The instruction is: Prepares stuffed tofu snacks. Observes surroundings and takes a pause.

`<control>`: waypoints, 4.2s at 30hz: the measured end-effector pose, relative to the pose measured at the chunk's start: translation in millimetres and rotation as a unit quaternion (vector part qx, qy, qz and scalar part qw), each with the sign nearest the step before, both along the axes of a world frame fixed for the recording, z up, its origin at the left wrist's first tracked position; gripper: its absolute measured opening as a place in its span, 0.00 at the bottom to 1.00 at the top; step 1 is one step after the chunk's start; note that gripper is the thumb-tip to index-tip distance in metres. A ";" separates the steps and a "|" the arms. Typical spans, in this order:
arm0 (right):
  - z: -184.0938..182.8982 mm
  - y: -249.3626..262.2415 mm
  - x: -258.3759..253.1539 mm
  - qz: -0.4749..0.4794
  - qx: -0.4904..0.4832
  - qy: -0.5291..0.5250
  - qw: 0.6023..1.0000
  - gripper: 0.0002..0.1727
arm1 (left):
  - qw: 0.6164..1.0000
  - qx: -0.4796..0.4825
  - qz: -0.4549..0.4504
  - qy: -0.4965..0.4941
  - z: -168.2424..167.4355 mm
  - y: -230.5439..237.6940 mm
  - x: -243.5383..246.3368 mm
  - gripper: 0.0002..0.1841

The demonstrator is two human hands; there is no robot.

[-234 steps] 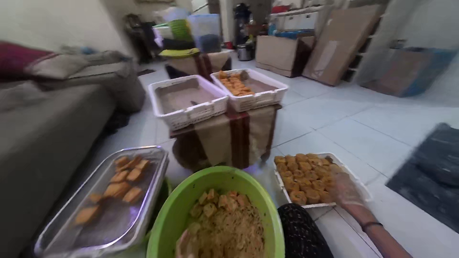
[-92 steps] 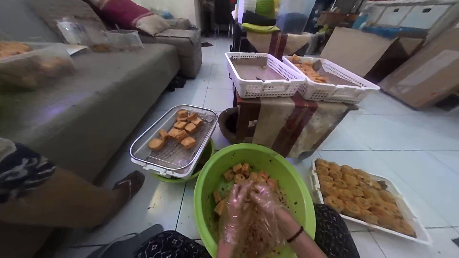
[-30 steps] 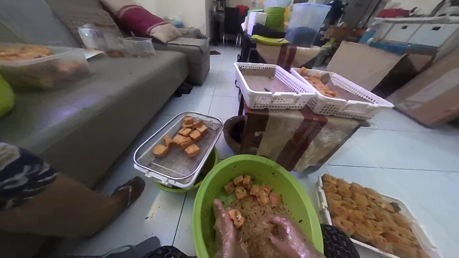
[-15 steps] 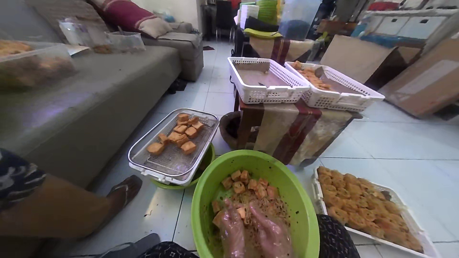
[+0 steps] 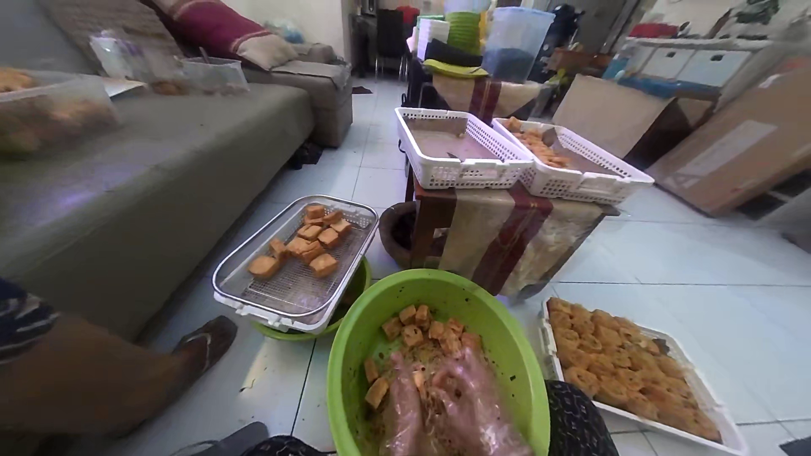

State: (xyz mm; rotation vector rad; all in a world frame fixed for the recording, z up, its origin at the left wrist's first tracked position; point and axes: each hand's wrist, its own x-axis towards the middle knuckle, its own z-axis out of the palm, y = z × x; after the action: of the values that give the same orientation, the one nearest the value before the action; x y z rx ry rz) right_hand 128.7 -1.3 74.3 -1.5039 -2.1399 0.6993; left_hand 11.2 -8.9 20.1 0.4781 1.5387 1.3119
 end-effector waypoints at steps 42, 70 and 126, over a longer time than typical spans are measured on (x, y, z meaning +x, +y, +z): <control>-32.9 73.6 -5.5 0.078 -0.201 0.032 0.976 0.15 | 0.985 0.061 -0.128 0.103 -22.1 7.1 -12.7 0.25; -5.9 2.4 -9.0 0.017 -0.028 -0.002 0.999 0.27 | 0.993 0.036 -0.040 0.100 -22.3 4.4 -13.7 0.30; -22.9 6.1 -19.7 -0.041 -0.089 0.017 0.995 0.10 | 0.974 0.022 -0.076 0.211 -13.0 0.0 -14.2 0.31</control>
State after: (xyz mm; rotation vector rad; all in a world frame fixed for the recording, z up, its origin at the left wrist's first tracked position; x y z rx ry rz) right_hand 109.0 4.8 51.4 -1.6478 -2.0242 0.8985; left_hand -3.0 -8.9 7.1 0.9323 1.7774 1.1748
